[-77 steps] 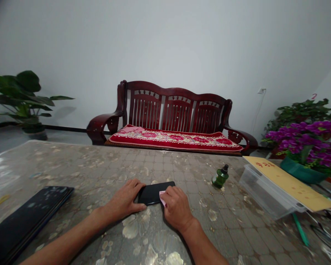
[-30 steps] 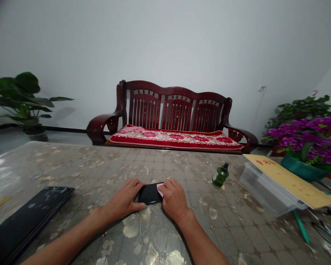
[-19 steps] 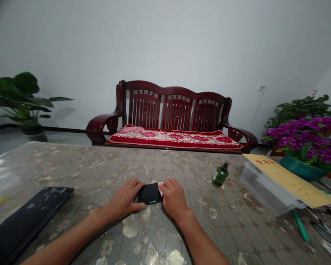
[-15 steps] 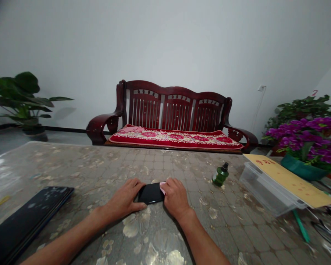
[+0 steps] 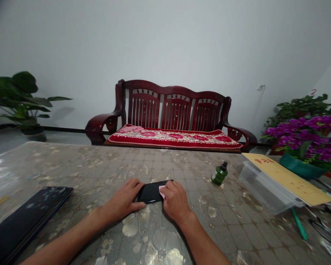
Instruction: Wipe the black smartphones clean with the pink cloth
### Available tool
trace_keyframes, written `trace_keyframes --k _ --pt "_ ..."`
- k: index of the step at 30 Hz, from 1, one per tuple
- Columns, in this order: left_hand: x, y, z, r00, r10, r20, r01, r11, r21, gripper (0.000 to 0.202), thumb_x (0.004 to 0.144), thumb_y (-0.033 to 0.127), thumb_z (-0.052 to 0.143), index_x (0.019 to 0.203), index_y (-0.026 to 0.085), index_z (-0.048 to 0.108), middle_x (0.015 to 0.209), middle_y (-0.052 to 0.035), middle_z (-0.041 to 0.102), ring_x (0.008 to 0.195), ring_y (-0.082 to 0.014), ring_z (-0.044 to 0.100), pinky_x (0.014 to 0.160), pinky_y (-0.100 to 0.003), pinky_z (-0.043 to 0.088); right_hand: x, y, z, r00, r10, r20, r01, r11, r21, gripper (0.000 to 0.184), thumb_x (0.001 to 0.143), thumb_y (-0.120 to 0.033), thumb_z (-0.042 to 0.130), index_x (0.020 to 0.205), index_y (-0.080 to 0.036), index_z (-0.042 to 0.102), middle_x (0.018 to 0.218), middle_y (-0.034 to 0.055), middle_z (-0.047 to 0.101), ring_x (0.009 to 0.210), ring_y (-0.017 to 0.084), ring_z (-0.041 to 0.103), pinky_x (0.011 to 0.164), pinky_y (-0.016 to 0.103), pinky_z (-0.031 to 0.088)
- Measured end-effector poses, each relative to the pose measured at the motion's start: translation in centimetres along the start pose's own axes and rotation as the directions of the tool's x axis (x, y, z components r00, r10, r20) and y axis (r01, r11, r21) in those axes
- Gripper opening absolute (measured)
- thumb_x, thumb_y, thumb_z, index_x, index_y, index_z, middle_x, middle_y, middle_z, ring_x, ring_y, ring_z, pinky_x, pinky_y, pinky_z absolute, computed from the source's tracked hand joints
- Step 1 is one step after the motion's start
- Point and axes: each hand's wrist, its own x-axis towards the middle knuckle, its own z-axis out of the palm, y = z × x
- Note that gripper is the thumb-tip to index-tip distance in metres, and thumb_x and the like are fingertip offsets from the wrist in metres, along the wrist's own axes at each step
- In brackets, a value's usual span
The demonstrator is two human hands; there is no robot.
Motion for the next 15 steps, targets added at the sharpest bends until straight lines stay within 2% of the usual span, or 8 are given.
trace_keyframes --k 4,8,11,15 --pt "0.1 0.3 0.1 1.000 -0.007 0.017 0.006 0.998 0.065 0.047 0.084 0.040 0.071 0.125 0.019 0.060 0.118 -0.0112 0.059 0.112 -0.0303 0.055 0.098 -0.039 0.045 -0.3 2.3 0.2 0.984 0.167 -0.060 -0.167 0.986 0.000 0.031 0.085 -0.003 0.052 0.090 -0.023 0.076 0.084 0.0048 0.066 0.086 0.019 0.058 0.079 0.027 0.041" --pt "0.2 0.3 0.6 0.999 0.016 0.030 -0.020 0.989 0.148 0.045 0.087 0.039 0.068 0.125 0.017 0.058 0.119 -0.0131 0.062 0.111 -0.0312 0.057 0.097 -0.041 0.046 -0.6 4.2 0.8 0.948 0.289 -0.134 -0.265 0.948 0.175 0.038 0.083 -0.003 0.049 0.098 -0.024 0.077 0.086 0.0042 0.068 0.086 0.018 0.061 0.079 0.025 0.045" --pt "0.3 0.3 0.6 0.998 0.040 0.042 -0.047 0.982 0.183 0.038 0.092 0.035 0.062 0.125 0.016 0.059 0.119 -0.0148 0.064 0.111 -0.0320 0.059 0.097 -0.042 0.047 -0.6 4.7 1.3 0.911 0.349 -0.220 -0.263 0.903 0.341 0.039 0.082 -0.007 0.048 0.099 -0.024 0.078 0.087 0.0038 0.068 0.084 0.017 0.063 0.077 0.026 0.047" --pt "0.4 0.3 0.0 0.997 0.032 0.076 -0.046 0.981 0.190 0.027 0.099 0.032 0.051 0.117 0.016 0.062 0.114 -0.0136 0.069 0.107 -0.0313 0.064 0.092 -0.041 0.049 -0.4 4.8 1.7 0.863 0.385 -0.328 -0.188 0.846 0.498 0.037 0.081 -0.012 0.048 0.099 -0.024 0.078 0.087 0.0036 0.068 0.082 0.018 0.063 0.076 0.027 0.050"
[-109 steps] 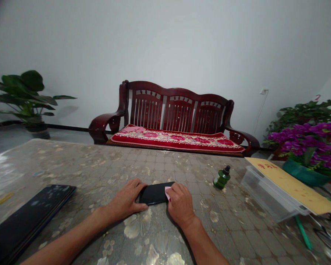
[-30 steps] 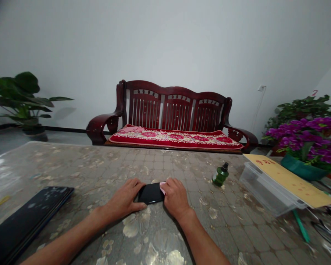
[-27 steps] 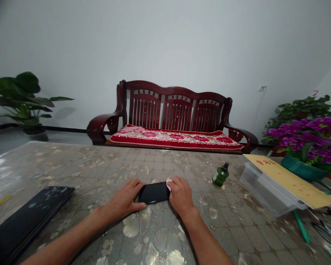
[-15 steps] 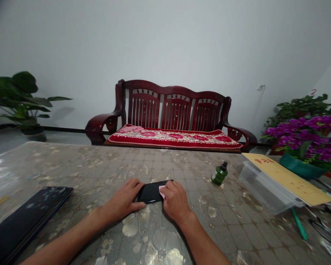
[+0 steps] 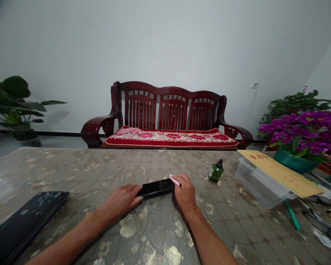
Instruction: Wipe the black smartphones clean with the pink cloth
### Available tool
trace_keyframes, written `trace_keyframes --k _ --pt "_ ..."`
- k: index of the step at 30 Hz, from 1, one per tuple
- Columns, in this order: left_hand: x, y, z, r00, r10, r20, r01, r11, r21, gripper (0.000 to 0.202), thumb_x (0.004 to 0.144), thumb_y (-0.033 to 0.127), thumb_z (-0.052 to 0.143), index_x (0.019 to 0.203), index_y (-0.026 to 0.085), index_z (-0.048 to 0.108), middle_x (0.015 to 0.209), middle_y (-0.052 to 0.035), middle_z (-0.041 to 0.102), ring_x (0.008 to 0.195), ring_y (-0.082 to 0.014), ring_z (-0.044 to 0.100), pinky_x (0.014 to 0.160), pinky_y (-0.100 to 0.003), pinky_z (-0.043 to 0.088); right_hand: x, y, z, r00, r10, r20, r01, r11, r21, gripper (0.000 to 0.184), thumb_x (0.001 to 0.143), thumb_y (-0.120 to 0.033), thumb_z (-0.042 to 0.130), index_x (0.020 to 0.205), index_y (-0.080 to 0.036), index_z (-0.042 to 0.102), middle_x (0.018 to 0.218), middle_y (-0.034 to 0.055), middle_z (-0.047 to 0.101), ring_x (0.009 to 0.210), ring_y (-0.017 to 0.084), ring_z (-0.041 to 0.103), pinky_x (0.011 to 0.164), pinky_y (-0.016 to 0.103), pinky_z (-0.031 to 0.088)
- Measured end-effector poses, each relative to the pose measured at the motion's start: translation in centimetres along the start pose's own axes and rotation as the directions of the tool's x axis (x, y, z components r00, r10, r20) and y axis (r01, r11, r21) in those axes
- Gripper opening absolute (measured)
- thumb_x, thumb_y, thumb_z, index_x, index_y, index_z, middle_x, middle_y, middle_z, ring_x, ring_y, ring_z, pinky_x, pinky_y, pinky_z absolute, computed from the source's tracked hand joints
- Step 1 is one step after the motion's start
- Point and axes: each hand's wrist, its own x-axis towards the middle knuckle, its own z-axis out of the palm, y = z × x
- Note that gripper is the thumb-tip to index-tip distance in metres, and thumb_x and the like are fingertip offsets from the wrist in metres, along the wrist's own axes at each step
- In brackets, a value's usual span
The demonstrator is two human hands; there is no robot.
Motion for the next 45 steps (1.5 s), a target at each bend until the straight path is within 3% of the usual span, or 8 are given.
trace_keyframes --k 9,17,23,27,32,35,40,45 --pt "1.0 -0.7 -1.3 1.000 -0.025 0.013 0.024 0.994 0.105 0.027 0.105 0.031 0.041 0.111 0.020 0.065 0.101 -0.0104 0.073 0.097 -0.0280 0.070 0.080 -0.034 0.051 0.4 0.0 0.9 0.996 0.069 -0.058 -0.054 0.974 0.220 0.041 0.075 -0.014 0.048 0.100 -0.023 0.079 0.089 0.0045 0.069 0.085 0.019 0.065 0.079 0.030 0.051" --pt "2.2 -1.4 -2.4 0.998 0.066 0.013 -0.067 0.991 0.118 0.025 0.100 0.020 0.040 0.115 0.021 0.061 0.102 -0.0088 0.072 0.097 -0.0261 0.069 0.079 -0.032 0.050 0.8 0.8 1.7 0.989 0.143 -0.041 -0.126 0.950 0.285 0.038 0.070 -0.017 0.050 0.094 -0.022 0.079 0.089 0.0056 0.071 0.083 0.020 0.065 0.078 0.033 0.052" --pt "3.7 -2.8 -2.9 0.997 0.072 -0.038 -0.073 0.997 -0.015 0.027 0.101 0.025 0.038 0.113 0.024 0.061 0.104 -0.0062 0.073 0.097 -0.0230 0.069 0.083 -0.030 0.049 1.4 0.1 1.1 0.990 0.142 -0.007 -0.136 0.958 0.252 0.039 0.070 -0.020 0.056 0.102 -0.021 0.077 0.092 0.0053 0.071 0.083 0.020 0.065 0.078 0.031 0.052" --pt "4.2 -3.6 -2.4 0.990 0.068 -0.120 -0.086 0.985 -0.152 0.029 0.101 0.028 0.036 0.113 0.024 0.063 0.104 -0.0065 0.073 0.096 -0.0231 0.070 0.083 -0.031 0.050 1.8 -0.1 0.9 0.959 0.271 0.083 -0.283 0.902 0.327 0.030 0.069 -0.026 0.063 0.095 -0.021 0.077 0.096 0.0055 0.074 0.092 0.023 0.066 0.088 0.035 0.050" --pt "4.0 -3.6 -1.7 0.978 0.031 -0.207 -0.084 0.964 -0.251 0.031 0.101 0.028 0.036 0.113 0.022 0.064 0.110 -0.0075 0.072 0.104 -0.0240 0.067 0.092 -0.034 0.050 1.5 0.3 1.3 0.929 0.340 0.150 -0.371 0.841 0.394 0.027 0.069 -0.032 0.064 0.090 -0.019 0.074 0.084 0.0040 0.075 0.081 0.022 0.067 0.077 0.033 0.051" --pt "3.8 -3.2 -1.3 0.973 0.034 -0.228 -0.097 0.958 -0.270 0.031 0.098 0.026 0.043 0.123 0.023 0.059 0.119 -0.0081 0.068 0.110 -0.0234 0.064 0.097 -0.035 0.048 1.4 0.2 1.5 0.921 0.342 0.184 -0.389 0.815 0.430 0.027 0.070 -0.035 0.062 0.088 -0.018 0.073 0.077 0.0024 0.072 0.075 0.020 0.065 0.072 0.031 0.049" --pt "3.5 -1.5 -0.8 0.971 0.092 -0.221 -0.120 0.986 -0.116 0.064 0.083 0.024 0.070 0.141 0.027 0.043 0.133 -0.0088 0.057 0.123 -0.0277 0.054 0.107 -0.042 0.040 1.4 -0.6 1.4 0.908 0.352 0.226 -0.418 0.786 0.455 0.025 0.068 -0.036 0.064 0.082 -0.017 0.072 0.064 -0.0012 0.065 0.063 0.017 0.058 0.062 0.027 0.044" --pt "3.5 -0.4 -0.1 0.953 0.064 -0.297 -0.073 0.997 -0.019 0.083 0.076 0.021 0.077 0.147 0.030 0.034 0.138 -0.0098 0.050 0.128 -0.0313 0.047 0.110 -0.048 0.035 1.2 -1.7 1.3 0.889 0.376 0.262 -0.458 0.755 0.469 0.025 0.067 -0.039 0.065 0.078 -0.017 0.070 0.060 -0.0017 0.062 0.060 0.016 0.055 0.058 0.026 0.042"
